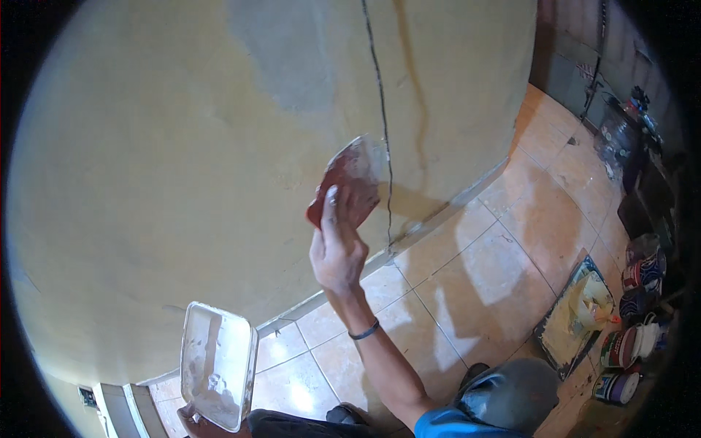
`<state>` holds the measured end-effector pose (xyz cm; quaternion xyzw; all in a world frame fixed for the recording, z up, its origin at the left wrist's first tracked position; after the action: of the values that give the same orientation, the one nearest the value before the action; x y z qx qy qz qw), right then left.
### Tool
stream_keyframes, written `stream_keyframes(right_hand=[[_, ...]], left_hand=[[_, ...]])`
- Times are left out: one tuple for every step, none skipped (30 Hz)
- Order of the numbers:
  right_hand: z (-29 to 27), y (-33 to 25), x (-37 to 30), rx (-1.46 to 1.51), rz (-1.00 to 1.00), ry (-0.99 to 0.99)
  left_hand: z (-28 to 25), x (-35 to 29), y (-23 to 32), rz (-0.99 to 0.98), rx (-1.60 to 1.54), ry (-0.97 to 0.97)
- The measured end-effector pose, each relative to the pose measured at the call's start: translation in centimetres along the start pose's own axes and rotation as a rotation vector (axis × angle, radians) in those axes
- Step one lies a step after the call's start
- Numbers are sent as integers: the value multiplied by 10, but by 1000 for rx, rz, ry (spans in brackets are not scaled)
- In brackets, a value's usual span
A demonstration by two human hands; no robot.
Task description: The person applies a white substance to cracks and holes in a yellow wall using a red scraper, reloading the scraper from a white container.
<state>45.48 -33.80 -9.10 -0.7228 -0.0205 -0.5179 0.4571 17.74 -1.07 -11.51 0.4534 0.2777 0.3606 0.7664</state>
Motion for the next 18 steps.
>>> stream_keyframes(right_hand=[[-3, -12, 0, -14, -27, -21], [-5, -17, -5, 4, -49, -24], [-7, -21, -11, 22, -71, -27], [-12, -23, -15, 32, -68, -27], [-30, -18, -14, 123, -56, 27], [-46, -14, -14, 216, -43, 78], [-60, -5, -9, 179, 66, 72], [-67, 2, -4, 180, 113, 92], [-70, 11, 1, 183, 161, 111], [-73, 14, 4, 165, 163, 140], [-70, 16, 8, 162, 161, 138], [-63, 16, 12, 160, 143, 100], [-55, 14, 14, 163, 127, 63], [-47, 12, 12, 219, 106, 49], [-45, 6, 10, 218, 105, 51], [-45, -8, 8, 162, 44, 35], [-44, -19, 7, 104, -18, 20], [-45, -23, 5, 83, -52, 12]], left_hand=[[-6, 6, 0, -1, -2, -9], [-16, 9, -1, -19, -18, 39], [-25, 11, -1, -37, -35, 89], [-21, 6, 2, -27, -34, 92], [-11, 0, 2, -19, -25, 98], [-6, -4, 3, -10, -16, 107], [-8, -2, 3, -10, -16, 102], [-13, 4, -1, -39, -51, 76], [-18, 8, -5, -67, -87, 51], [-15, 4, -6, -74, -86, 55], [-5, -4, -2, -54, -41, 57], [0, -8, 1, -35, 3, 58], [-1, -7, 0, -33, 4, 59], [-8, -4, 1, -18, 31, 103], [-15, -1, 1, -3, 57, 145], [-22, 3, 0, 0, 59, 148], [-29, 8, 1, 13, 114, 145], [-36, 11, 3, 26, 169, 143]])
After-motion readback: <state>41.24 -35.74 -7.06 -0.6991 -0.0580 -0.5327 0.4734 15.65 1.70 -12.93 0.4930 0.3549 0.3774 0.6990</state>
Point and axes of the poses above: each hand's wrist, its own x-axis towards the middle knuckle, its own z-axis out of the palm, y = z × x, the point moved 10 cm from there along x, towards the middle knuckle, and after that the axes turned 2 degrees about -x, right-handed, at the moved point
